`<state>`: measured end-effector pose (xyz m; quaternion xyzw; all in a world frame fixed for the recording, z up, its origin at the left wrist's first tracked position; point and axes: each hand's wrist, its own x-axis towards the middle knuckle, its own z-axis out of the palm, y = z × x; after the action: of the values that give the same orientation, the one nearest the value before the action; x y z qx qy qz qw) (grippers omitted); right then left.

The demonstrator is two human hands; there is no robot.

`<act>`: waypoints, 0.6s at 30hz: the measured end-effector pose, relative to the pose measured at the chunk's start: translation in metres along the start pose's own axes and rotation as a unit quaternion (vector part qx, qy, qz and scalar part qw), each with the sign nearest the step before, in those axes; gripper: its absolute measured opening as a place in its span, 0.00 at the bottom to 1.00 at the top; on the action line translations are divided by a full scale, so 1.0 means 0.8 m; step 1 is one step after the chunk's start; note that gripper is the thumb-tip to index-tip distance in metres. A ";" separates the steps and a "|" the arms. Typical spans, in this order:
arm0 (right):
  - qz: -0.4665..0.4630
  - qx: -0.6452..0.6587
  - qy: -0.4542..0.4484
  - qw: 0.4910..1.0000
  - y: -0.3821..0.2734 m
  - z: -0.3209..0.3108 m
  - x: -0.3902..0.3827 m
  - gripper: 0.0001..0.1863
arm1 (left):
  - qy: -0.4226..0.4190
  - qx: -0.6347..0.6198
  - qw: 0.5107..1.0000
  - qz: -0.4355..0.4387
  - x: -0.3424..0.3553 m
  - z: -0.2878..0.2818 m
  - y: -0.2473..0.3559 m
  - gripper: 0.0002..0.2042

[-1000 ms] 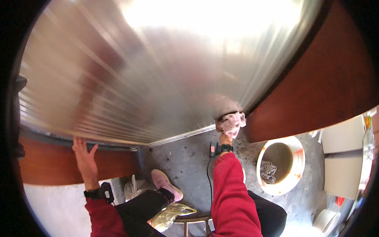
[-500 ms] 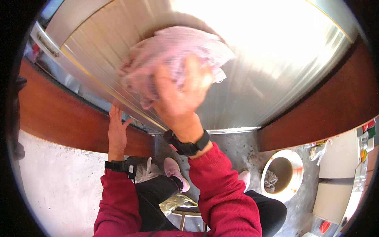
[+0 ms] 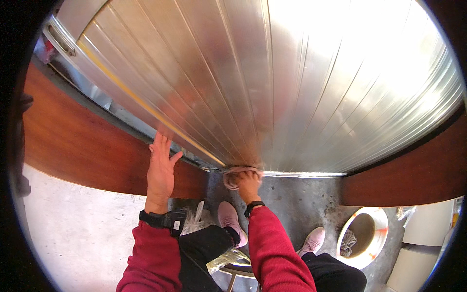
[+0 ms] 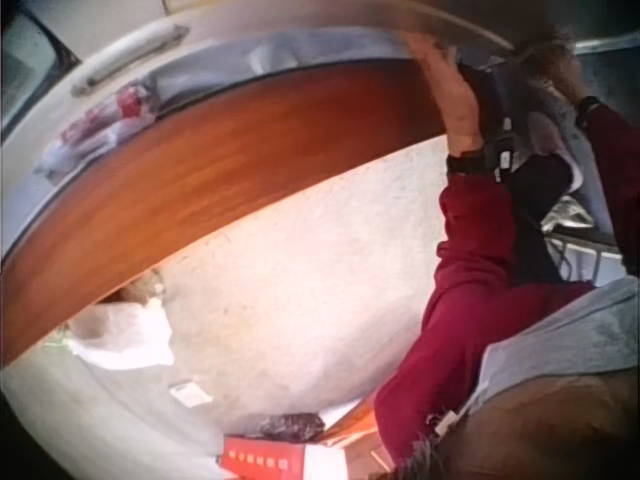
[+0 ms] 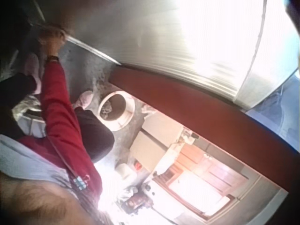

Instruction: The person wipes a metal door with a cloth, moving from the upper section down to the lower edge. They switch to a second cloth and continue wiping the door surface before opening the door and moving a bucket of water.

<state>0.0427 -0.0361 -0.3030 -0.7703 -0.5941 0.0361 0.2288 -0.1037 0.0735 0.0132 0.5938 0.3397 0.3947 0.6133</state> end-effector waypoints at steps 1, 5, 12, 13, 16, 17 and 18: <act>0.026 0.056 0.051 0.997 0.004 0.001 -0.003 0.20 | -0.004 0.012 1.000 0.004 0.000 0.000 0.002 0.39; 0.093 0.250 0.102 0.958 -0.011 -0.073 -0.005 0.25 | -0.010 0.003 1.000 -0.002 -0.001 0.002 0.003 0.38; -0.039 0.224 0.438 0.870 -0.071 -0.328 0.035 0.30 | 0.007 -0.009 1.000 -0.008 0.002 0.002 -0.001 0.37; -0.045 0.179 0.481 0.857 -0.075 -0.340 0.050 0.29 | -0.008 -0.012 1.000 0.000 0.002 0.002 0.001 0.37; -0.053 0.047 0.507 0.859 -0.076 -0.314 0.071 0.26 | -0.022 -0.002 1.000 0.014 0.001 0.002 0.003 0.37; -0.053 0.003 0.498 0.866 -0.069 -0.287 0.077 0.25 | -0.015 -0.002 1.000 0.001 0.001 0.003 0.003 0.37; -0.050 0.007 0.486 0.872 -0.062 -0.255 0.076 0.23 | -0.012 0.001 1.000 -0.002 0.001 0.003 0.003 0.37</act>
<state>0.0828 -0.0336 -0.0880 -0.6585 -0.4451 -0.3504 0.4954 -0.1018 0.0730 0.0156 0.5989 0.3337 0.3861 0.6172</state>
